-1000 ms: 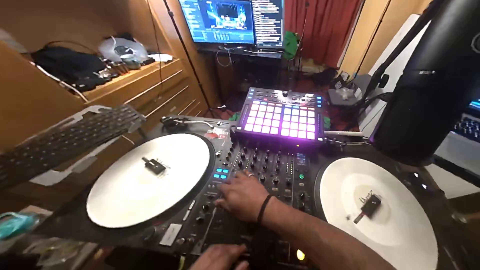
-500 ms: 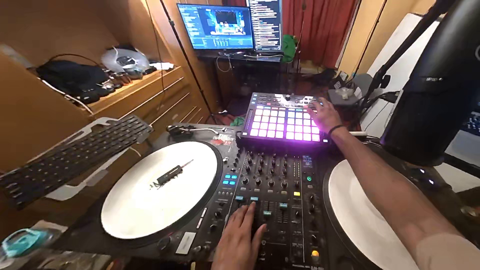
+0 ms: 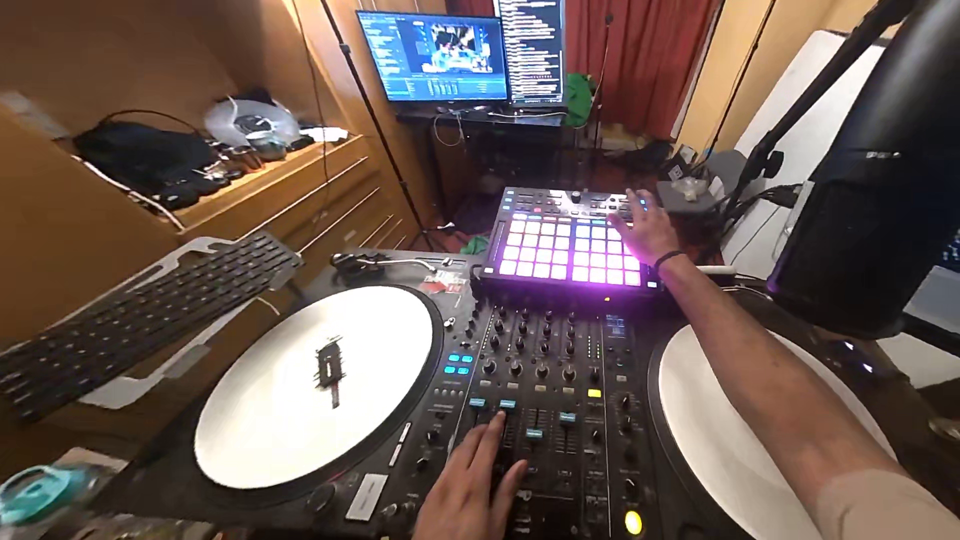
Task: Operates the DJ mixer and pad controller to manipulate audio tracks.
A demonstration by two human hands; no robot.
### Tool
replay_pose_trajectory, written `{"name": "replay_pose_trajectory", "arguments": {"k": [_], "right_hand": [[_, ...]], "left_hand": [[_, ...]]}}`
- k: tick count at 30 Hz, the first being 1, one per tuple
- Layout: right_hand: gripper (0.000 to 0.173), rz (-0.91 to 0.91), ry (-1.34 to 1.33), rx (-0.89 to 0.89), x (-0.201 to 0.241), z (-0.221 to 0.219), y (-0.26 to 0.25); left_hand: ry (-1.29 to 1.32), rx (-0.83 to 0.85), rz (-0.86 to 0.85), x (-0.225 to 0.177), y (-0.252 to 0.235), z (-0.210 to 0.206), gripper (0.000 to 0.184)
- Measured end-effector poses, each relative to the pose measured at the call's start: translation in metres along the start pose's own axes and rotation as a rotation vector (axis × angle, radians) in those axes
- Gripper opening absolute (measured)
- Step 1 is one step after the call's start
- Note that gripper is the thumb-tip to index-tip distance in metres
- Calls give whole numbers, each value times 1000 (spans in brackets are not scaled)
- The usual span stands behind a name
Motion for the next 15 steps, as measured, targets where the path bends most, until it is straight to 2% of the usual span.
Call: {"name": "replay_pose_trajectory", "arguments": {"k": [4, 9, 15], "right_hand": [[79, 48, -30, -94, 8, 0, 9], [90, 28, -35, -77, 15, 9, 15], [84, 39, 70, -64, 8, -3, 1]], "left_hand": [[-3, 4, 8, -2, 0, 0, 60], [-16, 10, 14, -8, -1, 2, 62], [32, 18, -29, 1, -1, 2, 64]]}}
Point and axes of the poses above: each hand's wrist, its own y-axis away from the middle knuckle, its own z-axis out of the back of the hand, x = y × z, the point moved 9 cm from there along -y, towards the middle knuckle, and after that the axes turned 15 degrees about x, right-handed, at the moved point
